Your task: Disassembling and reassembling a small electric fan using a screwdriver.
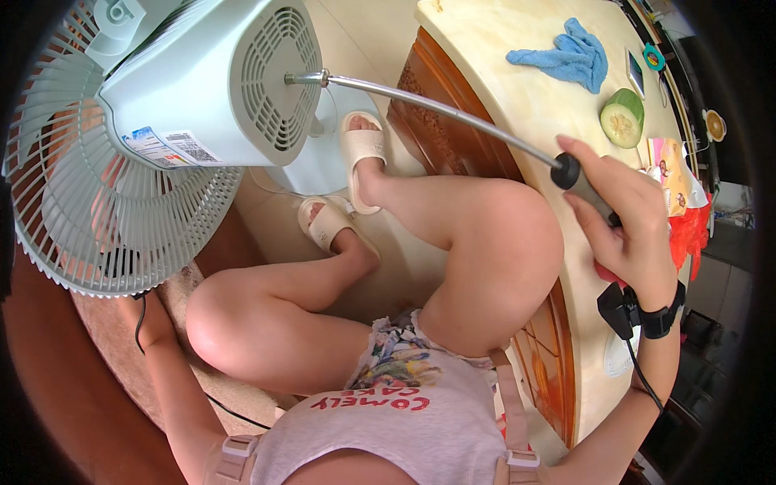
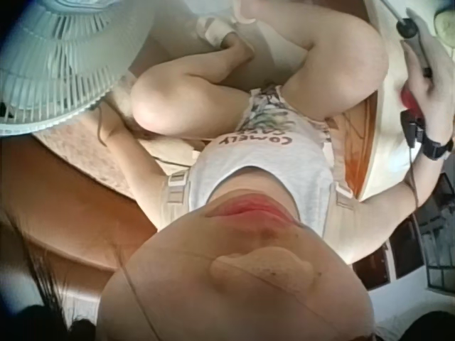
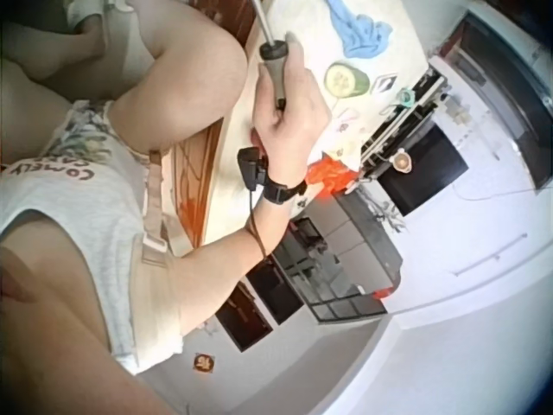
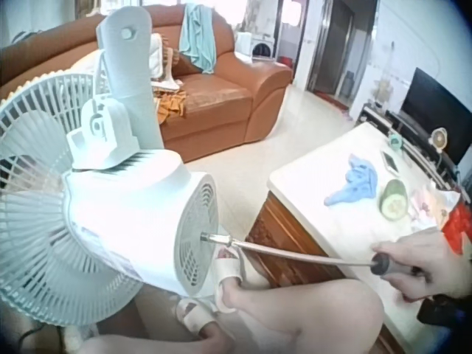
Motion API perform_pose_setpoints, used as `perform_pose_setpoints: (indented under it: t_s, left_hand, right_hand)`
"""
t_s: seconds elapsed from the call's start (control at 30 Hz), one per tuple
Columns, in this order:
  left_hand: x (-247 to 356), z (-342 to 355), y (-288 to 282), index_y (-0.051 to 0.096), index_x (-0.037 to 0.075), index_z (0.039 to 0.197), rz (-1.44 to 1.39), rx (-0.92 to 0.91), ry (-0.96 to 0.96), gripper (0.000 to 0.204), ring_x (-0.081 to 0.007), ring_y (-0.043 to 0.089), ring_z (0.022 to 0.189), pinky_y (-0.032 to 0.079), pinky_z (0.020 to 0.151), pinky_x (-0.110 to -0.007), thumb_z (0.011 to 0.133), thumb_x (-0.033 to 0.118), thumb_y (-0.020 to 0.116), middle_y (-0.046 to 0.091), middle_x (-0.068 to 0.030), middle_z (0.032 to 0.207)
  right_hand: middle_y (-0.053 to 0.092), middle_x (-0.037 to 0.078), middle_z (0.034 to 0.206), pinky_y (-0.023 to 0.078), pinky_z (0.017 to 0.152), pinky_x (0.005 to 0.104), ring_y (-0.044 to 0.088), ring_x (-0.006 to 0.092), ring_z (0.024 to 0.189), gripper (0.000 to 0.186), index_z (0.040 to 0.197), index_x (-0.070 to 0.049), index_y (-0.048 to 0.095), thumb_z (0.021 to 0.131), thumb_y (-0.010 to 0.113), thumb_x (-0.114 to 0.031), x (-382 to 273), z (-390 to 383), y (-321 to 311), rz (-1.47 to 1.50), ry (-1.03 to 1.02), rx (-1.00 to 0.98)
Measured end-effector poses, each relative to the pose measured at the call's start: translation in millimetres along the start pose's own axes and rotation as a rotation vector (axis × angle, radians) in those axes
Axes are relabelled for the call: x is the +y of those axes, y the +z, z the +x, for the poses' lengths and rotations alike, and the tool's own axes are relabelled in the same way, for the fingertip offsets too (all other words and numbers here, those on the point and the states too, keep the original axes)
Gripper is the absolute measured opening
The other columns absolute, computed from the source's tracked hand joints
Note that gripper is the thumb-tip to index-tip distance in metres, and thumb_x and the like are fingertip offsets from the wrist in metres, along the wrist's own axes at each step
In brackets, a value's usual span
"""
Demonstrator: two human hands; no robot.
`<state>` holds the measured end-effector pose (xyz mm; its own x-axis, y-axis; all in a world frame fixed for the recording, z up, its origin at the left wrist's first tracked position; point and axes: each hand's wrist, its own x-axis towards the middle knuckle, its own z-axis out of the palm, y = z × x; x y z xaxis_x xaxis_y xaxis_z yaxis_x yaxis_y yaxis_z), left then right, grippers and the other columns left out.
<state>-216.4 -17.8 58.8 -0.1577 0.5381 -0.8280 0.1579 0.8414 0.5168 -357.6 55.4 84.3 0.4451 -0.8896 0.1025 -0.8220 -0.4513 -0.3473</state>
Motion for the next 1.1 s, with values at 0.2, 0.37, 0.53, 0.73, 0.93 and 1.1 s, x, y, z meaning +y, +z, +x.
perform_pose_setpoints:
  t_s: [0.2,0.37,0.53,0.73,0.93,1.1]
  left_hand:
    - [1.7,14.6,-22.7,0.053,0.006,0.121,-0.038,-0.124,0.022,0.097,-0.0262,0.047,0.106,0.038,0.088,-0.028,0.048,0.069,0.068,0.051,-0.0201,0.12]
    - [-6.8,21.4,-27.4,0.054,0.006,0.12,0.163,-0.096,0.199,0.096,-0.026,0.047,0.106,0.038,0.088,-0.028,0.049,0.069,0.067,0.051,-0.02,0.12]
    - [-4.7,13.8,-25.5,0.054,0.006,0.12,0.19,-0.091,0.22,0.094,-0.0257,0.047,0.106,0.038,0.088,-0.028,0.05,0.068,0.067,0.051,-0.0197,0.12]
    - [-4.6,11.4,-22.5,0.054,0.006,0.12,0.207,-0.101,0.239,0.093,-0.0253,0.048,0.106,0.038,0.089,-0.029,0.052,0.068,0.066,0.051,-0.0192,0.12]
    - [-2.3,8.6,-20.3,0.054,0.006,0.12,0.233,-0.102,0.253,0.091,-0.025,0.048,0.106,0.038,0.089,-0.029,0.053,0.067,0.066,0.051,-0.0188,0.12]
    - [4.0,4.1,-15.5,0.054,0.006,0.12,0.27,-0.077,0.25,0.09,-0.0247,0.048,0.107,0.038,0.089,-0.029,0.054,0.066,0.065,0.051,-0.0185,0.121]
  right_hand:
    - [0.053,0.012,0.075,0.041,0.058,0.0287,0.052,0.0235,0.063,0.056,0.117,-0.001,0.06,0.063,0.067,0.009,-30.8,-0.1,-11.4,-0.222,0.131,0.014]
    - [0.064,0.007,0.084,0.045,0.06,0.0238,0.056,0.0112,0.066,0.037,0.113,0.002,0.06,0.08,0.063,-0.013,-3.7,-13.0,-23.5,0.492,0.423,0.008]
    - [0.063,0.01,0.074,0.034,0.038,0.0165,0.05,0.0063,0.046,0.04,0.116,0.006,0.056,0.085,0.061,-0.019,6.1,-3.9,-27.4,1.005,0.706,-0.313]
    - [0.063,0.007,0.084,0.043,0.057,0.0264,0.054,0.0129,0.064,0.036,0.114,0.003,0.059,0.08,0.063,-0.008,-6.7,3.5,-34.0,0.227,0.306,-0.227]
    - [0.058,0.013,0.08,0.044,0.061,0.0298,0.056,0.0269,0.067,0.049,0.113,-0.002,0.062,0.066,0.07,0.003,-35.2,9.8,-27.4,-0.496,-0.174,-0.002]
    - [0.062,0.002,0.08,0.042,0.056,0.0202,0.055,0.0072,0.064,0.034,0.118,-0.001,0.058,0.084,0.061,-0.006,-3.8,-2.8,-15.1,0.453,0.496,-0.06]
